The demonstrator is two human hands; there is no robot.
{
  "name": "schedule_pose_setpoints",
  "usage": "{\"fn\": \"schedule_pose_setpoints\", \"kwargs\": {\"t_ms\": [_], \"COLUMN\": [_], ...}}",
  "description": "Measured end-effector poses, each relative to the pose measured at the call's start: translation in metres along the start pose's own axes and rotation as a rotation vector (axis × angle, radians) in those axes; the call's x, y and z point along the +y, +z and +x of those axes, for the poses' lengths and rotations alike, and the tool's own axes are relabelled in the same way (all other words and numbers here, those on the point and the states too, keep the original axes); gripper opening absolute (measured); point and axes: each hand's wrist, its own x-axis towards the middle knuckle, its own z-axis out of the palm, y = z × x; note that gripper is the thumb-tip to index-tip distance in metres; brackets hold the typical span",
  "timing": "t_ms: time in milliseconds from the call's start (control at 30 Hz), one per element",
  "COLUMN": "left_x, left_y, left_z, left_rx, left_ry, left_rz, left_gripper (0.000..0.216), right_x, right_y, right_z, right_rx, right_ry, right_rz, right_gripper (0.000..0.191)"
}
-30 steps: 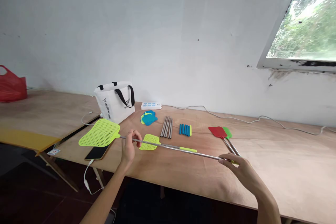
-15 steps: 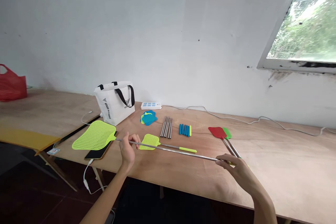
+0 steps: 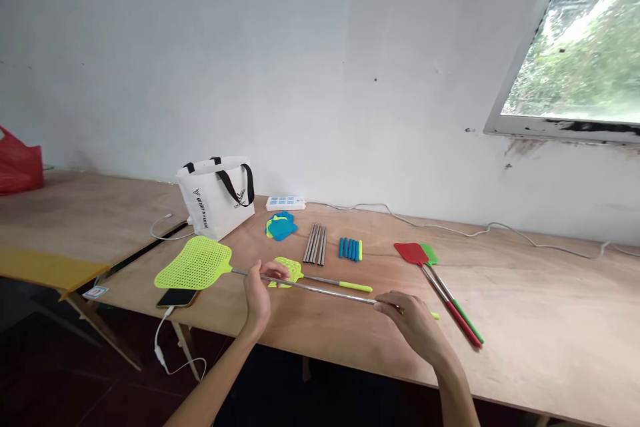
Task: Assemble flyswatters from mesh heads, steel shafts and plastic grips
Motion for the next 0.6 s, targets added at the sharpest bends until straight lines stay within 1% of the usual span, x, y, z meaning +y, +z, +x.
{"fn": "schedule_pose_setpoints", "kwargs": {"t_ms": [100, 200, 267, 400, 500, 600], "left_x": [0.002, 0.004, -0.001, -0.023, -0.038, -0.042], "left_y": [-0.002, 0.001, 0.009, 0.035, 0.046, 0.046], "left_z": [0.003, 0.000, -0.012, -0.052, -0.072, -0.071], "left_rx": [-0.002, -0.019, -0.083, -0.256, -0.327, -0.359], "left_ry": [-0.001, -0.010, -0.027, -0.124, -0.174, -0.185], "left_rz": [-0.049, -0.086, -0.079, -0.068, -0.082, -0.084], "left_gripper": [0.054, 0.056, 0.059, 0.061, 0.063, 0.068], "right_x": [0.002, -0.001, -0.012, -0.046, -0.063, -0.066], "right_y": [0.006, 0.015, 0.027, 0.062, 0.083, 0.095], "right_z": [0.004, 0.007, 0.008, 0.010, 0.009, 0.007], "right_rx": [0.052, 0.044, 0.013, -0.088, -0.071, -0.013], "right_ry": [-0.008, -0.018, -0.058, -0.192, -0.190, -0.164], "right_rz": [-0.007, -0.002, 0.036, 0.129, 0.124, 0.114], "right_gripper": [0.048, 0.048, 0.048, 0.050, 0.050, 0.048]}}
